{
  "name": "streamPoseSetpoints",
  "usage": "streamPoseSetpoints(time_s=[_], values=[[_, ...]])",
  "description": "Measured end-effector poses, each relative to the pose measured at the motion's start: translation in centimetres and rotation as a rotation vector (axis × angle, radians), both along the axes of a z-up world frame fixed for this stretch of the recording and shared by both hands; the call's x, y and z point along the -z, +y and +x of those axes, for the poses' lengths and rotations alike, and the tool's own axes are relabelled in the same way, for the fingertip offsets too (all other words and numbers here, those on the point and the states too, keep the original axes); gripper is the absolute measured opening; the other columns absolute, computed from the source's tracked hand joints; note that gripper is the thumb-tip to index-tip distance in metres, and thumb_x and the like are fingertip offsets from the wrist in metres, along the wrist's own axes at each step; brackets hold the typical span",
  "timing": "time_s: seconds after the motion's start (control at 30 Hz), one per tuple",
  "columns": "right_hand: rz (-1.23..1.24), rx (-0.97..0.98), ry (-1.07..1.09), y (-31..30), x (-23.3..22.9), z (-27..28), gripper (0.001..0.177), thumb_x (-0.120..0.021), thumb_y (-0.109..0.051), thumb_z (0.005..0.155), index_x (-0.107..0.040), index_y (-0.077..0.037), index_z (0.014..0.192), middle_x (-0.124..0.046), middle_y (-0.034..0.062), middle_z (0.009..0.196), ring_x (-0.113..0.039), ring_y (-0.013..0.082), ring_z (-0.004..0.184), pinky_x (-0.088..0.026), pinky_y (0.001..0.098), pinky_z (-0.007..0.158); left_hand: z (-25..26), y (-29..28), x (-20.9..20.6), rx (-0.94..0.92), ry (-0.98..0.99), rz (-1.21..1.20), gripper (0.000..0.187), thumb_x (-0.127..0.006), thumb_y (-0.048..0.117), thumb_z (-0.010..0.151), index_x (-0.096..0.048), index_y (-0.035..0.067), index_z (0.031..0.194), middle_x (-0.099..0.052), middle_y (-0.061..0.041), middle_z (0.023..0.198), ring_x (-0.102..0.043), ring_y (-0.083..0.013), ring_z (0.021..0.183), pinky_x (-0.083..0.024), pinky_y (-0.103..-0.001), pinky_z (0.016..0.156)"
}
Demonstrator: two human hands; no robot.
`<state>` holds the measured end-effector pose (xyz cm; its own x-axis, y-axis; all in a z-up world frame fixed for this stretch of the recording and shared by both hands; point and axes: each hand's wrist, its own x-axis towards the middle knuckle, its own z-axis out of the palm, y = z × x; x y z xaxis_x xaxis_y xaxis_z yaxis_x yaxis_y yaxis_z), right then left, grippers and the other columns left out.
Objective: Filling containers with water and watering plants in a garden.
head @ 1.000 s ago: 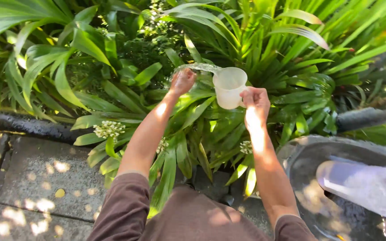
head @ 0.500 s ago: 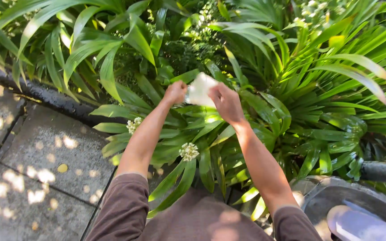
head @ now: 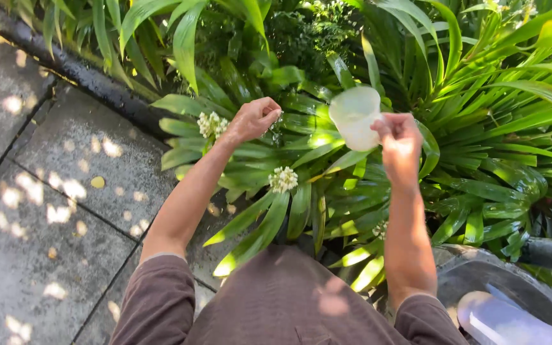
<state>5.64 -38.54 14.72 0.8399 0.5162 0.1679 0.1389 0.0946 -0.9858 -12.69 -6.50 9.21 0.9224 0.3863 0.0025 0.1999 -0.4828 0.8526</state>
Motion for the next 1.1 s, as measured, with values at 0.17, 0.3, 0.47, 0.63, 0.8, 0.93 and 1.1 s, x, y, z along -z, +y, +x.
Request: streamPoseSetpoints(time_s=[0.17, 0.3, 0.47, 0.63, 0.8, 0.93, 1.1], values=[[-0.134, -0.187, -0.045, -6.2, -3.8, -3.4, 0.018, -0.071, -0.01, 0.102, -0.062, 0.001, 0.113, -0.072, 0.007, 0.103, -0.067, 0.01, 0.093, -0.054, 0.0242, 0.086, -8.0, -5.0, -1.5, -0.055, -0.052, -0.264, 0.039, -0.06, 0.037, 0.101, -0.066, 0.004, 0.119, -0.074, -0.008, 0.106, -0.071, -0.0174, 0.095, -0.057, -0.035, 0.087], [-0.46, -0.336, -0.247, -7.0, -8.7, -7.6, 0.014, -0.068, -0.01, 0.099, -0.066, 0.001, 0.107, -0.075, 0.0076, 0.095, -0.072, 0.0112, 0.091, -0.057, 0.0265, 0.083, -11.5, -9.6, 1.7, -0.15, -0.157, -0.406, 0.05, -0.054, 0.041, 0.102, -0.061, 0.002, 0.131, -0.068, -0.013, 0.127, -0.063, -0.0198, 0.118, -0.049, -0.035, 0.103], [-0.308, -0.515, -0.67, -2.9, -11.9, -12.7, 0.013, -0.074, -0.011, 0.098, -0.069, -0.003, 0.106, -0.074, 0.0088, 0.094, -0.071, 0.0204, 0.085, -0.056, 0.0335, 0.076, -7.4, -12.7, 6.6, -0.264, -0.198, -0.34, 0.058, -0.04, 0.05, 0.107, -0.065, 0.004, 0.133, -0.065, -0.01, 0.134, -0.058, -0.0221, 0.127, -0.039, -0.034, 0.111], [-0.418, -0.35, -1.25, -2.3, -12.4, -16.2, 0.005, -0.074, -0.01, 0.091, -0.071, -0.009, 0.095, -0.071, 0.0065, 0.083, -0.071, 0.0261, 0.082, -0.05, 0.0432, 0.076, -3.3, -12.8, 13.6, -0.461, -0.091, -0.498, 0.063, -0.038, 0.052, 0.11, -0.073, 0.002, 0.122, -0.073, -0.018, 0.121, -0.063, -0.0304, 0.114, -0.049, -0.039, 0.102], [-0.483, -0.133, -1.324, -7.2, -8.3, -15.2, 0.005, -0.07, -0.01, 0.095, -0.069, -0.013, 0.099, -0.073, 0.0058, 0.092, -0.073, 0.0237, 0.089, -0.053, 0.0429, 0.087, -5.5, -14.7, 10.1, -0.588, -0.183, -0.624, 0.054, -0.036, 0.046, 0.109, -0.069, 0.009, 0.131, -0.061, -0.003, 0.134, -0.054, -0.0158, 0.121, -0.039, -0.034, 0.104], [-0.443, 0.119, -0.876, -14.7, -5.5, -16.0, 0.009, -0.07, -0.011, 0.103, -0.064, -0.005, 0.105, -0.073, 0.0141, 0.095, -0.072, 0.0316, 0.087, -0.057, 0.042, 0.079, -8.4, -15.6, 12.6, -0.47, -0.319, -0.763, 0.051, -0.035, 0.041, 0.108, -0.065, 0.005, 0.129, -0.069, -0.01, 0.125, -0.064, -0.0233, 0.114, -0.049, -0.037, 0.101], [-0.466, 0.474, -0.506, -25.4, -1.8, -19.8, 0.018, -0.066, -0.01, 0.106, -0.055, -0.001, 0.117, -0.073, 0.0167, 0.1, -0.074, 0.0307, 0.091, -0.057, 0.0407, 0.08, -10.4, -18.9, 18.8, -0.811, -0.534, -0.658, 0.049, -0.046, 0.033, 0.107, -0.041, 0.007, 0.15, -0.049, -0.007, 0.144, -0.052, -0.0197, 0.122, -0.044, -0.037, 0.106]])
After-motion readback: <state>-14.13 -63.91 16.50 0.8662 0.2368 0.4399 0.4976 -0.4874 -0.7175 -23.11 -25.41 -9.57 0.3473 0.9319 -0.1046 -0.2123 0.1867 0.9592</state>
